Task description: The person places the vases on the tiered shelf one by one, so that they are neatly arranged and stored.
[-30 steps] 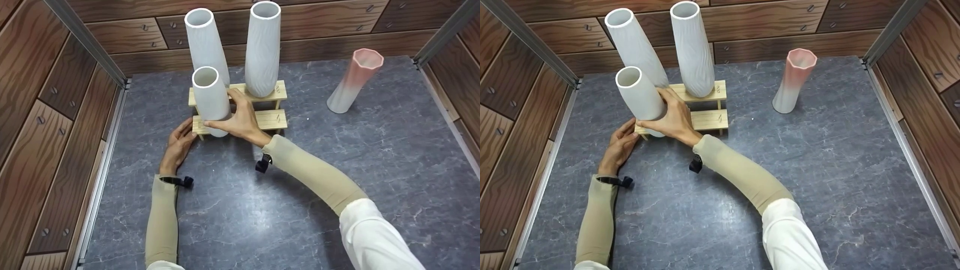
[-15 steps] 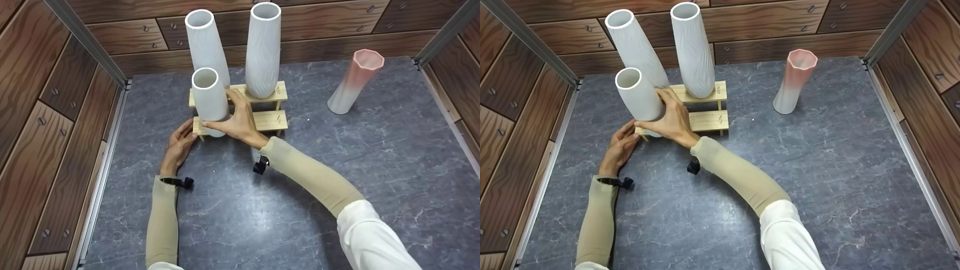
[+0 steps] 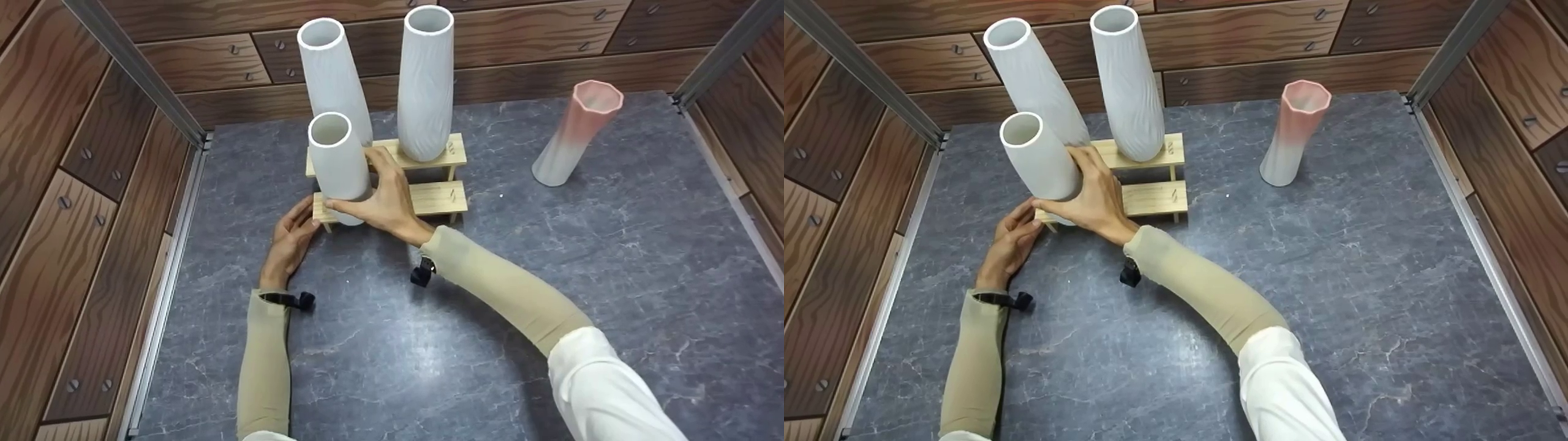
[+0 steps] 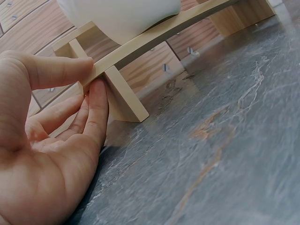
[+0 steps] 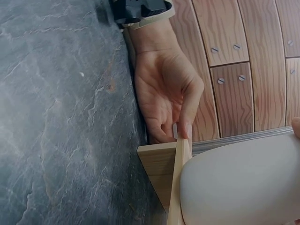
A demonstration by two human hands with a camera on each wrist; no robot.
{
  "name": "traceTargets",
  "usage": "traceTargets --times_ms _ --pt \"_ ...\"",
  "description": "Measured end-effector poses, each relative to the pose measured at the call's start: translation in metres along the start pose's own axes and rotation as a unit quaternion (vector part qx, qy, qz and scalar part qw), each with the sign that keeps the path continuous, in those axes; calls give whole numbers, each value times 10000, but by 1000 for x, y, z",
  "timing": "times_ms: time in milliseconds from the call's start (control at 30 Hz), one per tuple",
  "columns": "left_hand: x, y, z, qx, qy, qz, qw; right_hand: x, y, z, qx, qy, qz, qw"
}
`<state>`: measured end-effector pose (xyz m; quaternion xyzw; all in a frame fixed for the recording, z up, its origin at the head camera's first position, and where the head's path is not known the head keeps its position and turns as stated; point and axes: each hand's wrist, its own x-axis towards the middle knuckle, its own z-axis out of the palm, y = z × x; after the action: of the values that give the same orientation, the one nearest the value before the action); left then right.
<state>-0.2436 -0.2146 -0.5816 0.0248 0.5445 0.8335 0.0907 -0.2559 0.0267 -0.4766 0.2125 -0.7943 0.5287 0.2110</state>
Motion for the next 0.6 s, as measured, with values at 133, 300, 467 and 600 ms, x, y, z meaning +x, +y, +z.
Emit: traceTargets --times_ms 133,300,467,600 --pt "0 0 0 18 20 -21 10000 -2 1 0 -52 -37 -41 10000" --pt "1 1 1 27 -8 -15 10000 -2 1 -2 16 -85 -149 9999" --pt "1 1 1 -60 67 -33 10000 0 1 -4 118 -138 -260 9995" --pt "0 0 1 -32 81 -41 10000 0 3 -4 256 -235 -354 9988"
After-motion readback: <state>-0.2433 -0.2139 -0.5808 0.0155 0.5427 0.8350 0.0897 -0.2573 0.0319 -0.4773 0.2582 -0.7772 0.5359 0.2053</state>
